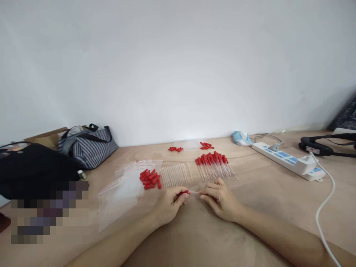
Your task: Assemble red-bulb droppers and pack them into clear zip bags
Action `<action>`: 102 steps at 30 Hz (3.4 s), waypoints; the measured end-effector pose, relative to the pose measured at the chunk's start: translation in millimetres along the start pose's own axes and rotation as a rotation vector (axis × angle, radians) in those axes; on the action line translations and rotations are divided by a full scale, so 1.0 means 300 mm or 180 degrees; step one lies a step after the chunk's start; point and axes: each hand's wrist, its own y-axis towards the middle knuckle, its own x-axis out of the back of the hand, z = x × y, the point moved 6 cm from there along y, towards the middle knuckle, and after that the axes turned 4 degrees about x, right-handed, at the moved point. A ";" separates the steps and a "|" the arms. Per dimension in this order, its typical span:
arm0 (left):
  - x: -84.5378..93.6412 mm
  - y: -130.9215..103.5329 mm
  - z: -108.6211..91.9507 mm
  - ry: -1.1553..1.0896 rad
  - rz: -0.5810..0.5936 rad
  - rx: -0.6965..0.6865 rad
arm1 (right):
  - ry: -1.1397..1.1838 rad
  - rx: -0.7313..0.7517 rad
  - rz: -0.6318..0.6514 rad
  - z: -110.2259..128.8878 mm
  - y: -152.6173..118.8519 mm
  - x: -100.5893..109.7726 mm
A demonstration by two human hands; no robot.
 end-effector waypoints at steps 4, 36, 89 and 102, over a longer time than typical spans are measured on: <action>0.005 -0.006 -0.025 0.0370 0.0049 -0.0064 | -0.0223 0.0240 0.0110 0.008 0.001 0.001; 0.108 -0.047 -0.012 0.1323 -0.1108 -0.0548 | -0.0750 -0.0981 -0.0200 -0.114 0.053 0.037; 0.046 0.006 -0.003 0.0761 -0.0518 -0.0216 | -0.0257 0.0086 -0.0167 -0.043 -0.003 0.012; 0.043 -0.001 -0.006 0.0663 -0.0508 -0.0202 | -0.0295 0.0295 -0.0108 0.001 0.014 -0.012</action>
